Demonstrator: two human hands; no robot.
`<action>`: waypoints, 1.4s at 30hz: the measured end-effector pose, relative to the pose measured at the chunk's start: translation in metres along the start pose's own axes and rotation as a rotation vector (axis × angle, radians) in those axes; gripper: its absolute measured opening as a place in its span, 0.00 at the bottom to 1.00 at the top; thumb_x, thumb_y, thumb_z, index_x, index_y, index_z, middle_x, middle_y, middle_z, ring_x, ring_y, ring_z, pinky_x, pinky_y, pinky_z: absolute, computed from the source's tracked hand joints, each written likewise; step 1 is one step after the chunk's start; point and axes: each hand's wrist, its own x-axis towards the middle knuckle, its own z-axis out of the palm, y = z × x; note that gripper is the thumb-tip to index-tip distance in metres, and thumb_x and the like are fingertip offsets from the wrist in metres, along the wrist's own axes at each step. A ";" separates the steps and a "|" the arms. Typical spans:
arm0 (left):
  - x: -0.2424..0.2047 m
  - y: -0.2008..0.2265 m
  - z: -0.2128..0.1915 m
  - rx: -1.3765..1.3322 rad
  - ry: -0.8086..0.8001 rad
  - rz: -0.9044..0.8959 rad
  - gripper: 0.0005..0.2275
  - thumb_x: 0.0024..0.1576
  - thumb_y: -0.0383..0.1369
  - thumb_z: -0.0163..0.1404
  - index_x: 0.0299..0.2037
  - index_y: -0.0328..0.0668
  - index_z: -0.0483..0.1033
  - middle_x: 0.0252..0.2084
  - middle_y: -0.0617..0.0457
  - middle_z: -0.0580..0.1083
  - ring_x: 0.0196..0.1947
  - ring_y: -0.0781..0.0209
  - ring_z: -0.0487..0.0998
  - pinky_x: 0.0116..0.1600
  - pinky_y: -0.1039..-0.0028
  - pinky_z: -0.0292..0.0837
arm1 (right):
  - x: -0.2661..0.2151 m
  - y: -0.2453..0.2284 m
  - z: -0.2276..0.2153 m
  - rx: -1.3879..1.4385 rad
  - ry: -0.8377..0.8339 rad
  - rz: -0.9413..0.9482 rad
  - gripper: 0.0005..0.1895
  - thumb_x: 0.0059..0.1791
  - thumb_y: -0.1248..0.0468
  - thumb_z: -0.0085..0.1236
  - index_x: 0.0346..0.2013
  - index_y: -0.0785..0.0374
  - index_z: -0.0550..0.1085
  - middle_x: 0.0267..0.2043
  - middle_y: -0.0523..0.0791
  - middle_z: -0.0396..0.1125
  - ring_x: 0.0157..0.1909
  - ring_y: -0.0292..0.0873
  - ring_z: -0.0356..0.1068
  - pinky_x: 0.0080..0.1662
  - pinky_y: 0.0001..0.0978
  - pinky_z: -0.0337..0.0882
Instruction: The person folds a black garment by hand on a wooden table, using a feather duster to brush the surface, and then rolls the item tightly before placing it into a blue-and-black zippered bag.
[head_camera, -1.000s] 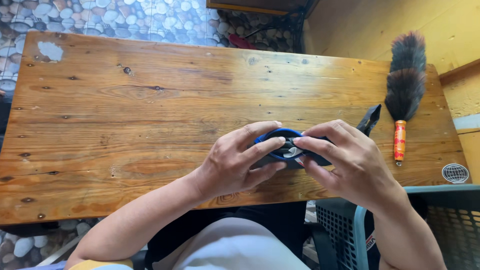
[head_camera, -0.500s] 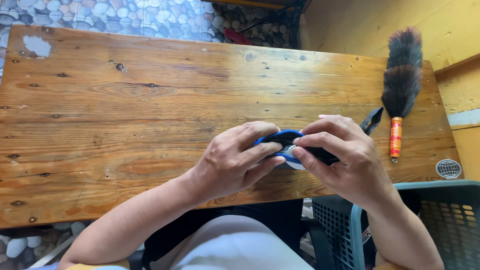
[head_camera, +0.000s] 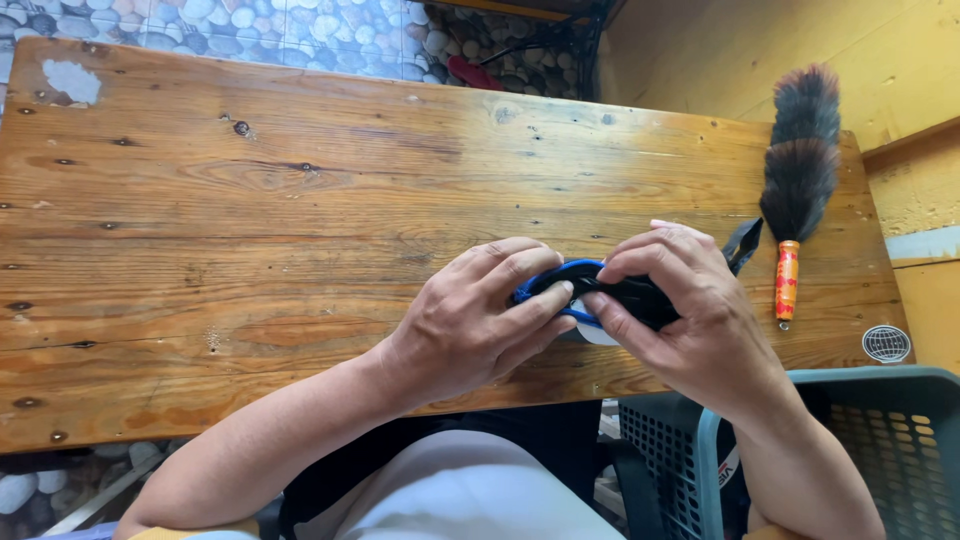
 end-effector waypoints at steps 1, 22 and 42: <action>0.001 0.000 -0.001 -0.002 0.000 0.001 0.09 0.67 0.33 0.53 0.50 0.34 0.73 0.52 0.37 0.72 0.51 0.39 0.77 0.54 0.55 0.78 | 0.000 0.001 0.001 -0.001 0.000 0.001 0.12 0.48 0.60 0.66 0.43 0.58 0.74 0.45 0.42 0.72 0.52 0.43 0.70 0.69 0.47 0.61; 0.007 0.005 -0.003 -0.149 -0.023 -0.077 0.09 0.68 0.31 0.46 0.44 0.29 0.72 0.47 0.37 0.69 0.44 0.40 0.74 0.53 0.55 0.73 | -0.006 0.001 0.002 -0.294 0.015 -0.345 0.15 0.52 0.51 0.61 0.47 0.55 0.78 0.54 0.48 0.70 0.52 0.50 0.73 0.70 0.60 0.56; -0.002 0.003 0.000 -0.020 0.013 -0.064 0.11 0.67 0.37 0.49 0.48 0.35 0.72 0.51 0.39 0.70 0.50 0.42 0.75 0.56 0.57 0.72 | -0.009 -0.002 0.005 -0.271 0.030 -0.319 0.09 0.53 0.56 0.59 0.42 0.56 0.80 0.51 0.46 0.70 0.51 0.50 0.73 0.70 0.63 0.55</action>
